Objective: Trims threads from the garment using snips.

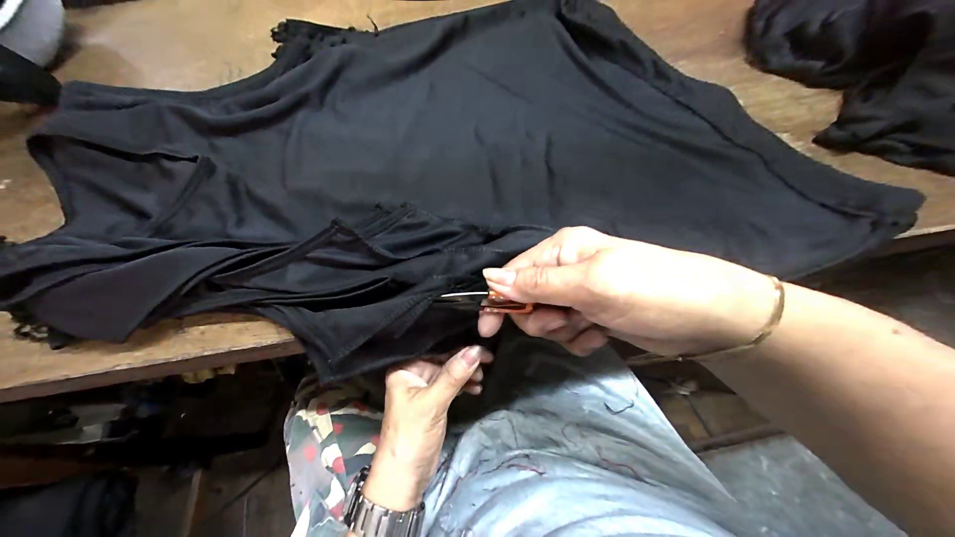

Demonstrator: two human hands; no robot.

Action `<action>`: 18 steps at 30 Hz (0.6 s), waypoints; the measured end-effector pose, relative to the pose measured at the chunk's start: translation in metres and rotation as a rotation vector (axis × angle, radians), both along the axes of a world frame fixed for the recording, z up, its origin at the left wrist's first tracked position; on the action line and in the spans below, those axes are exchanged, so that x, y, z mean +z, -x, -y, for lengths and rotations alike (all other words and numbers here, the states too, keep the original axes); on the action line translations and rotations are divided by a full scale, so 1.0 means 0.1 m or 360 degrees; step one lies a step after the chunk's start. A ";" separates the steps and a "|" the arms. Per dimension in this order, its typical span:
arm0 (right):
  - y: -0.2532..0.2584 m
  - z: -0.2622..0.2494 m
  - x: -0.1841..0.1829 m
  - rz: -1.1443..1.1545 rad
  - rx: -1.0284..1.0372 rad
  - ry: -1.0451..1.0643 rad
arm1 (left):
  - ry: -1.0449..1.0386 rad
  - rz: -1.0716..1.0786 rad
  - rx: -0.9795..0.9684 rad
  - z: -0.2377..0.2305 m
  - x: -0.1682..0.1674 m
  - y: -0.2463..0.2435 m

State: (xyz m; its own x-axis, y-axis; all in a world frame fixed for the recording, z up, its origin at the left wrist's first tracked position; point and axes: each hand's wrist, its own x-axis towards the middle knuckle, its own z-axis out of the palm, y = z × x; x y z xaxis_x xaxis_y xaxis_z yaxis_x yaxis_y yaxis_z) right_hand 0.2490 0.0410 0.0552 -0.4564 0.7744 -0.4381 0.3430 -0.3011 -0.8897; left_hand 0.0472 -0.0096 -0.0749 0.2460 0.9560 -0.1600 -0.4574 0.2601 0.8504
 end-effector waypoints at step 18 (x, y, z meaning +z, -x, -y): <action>-0.15 0.18 -0.18 0.0419 0.0374 -0.0114 | -0.0228 0.0040 -0.0339 0.33 0.03 0.14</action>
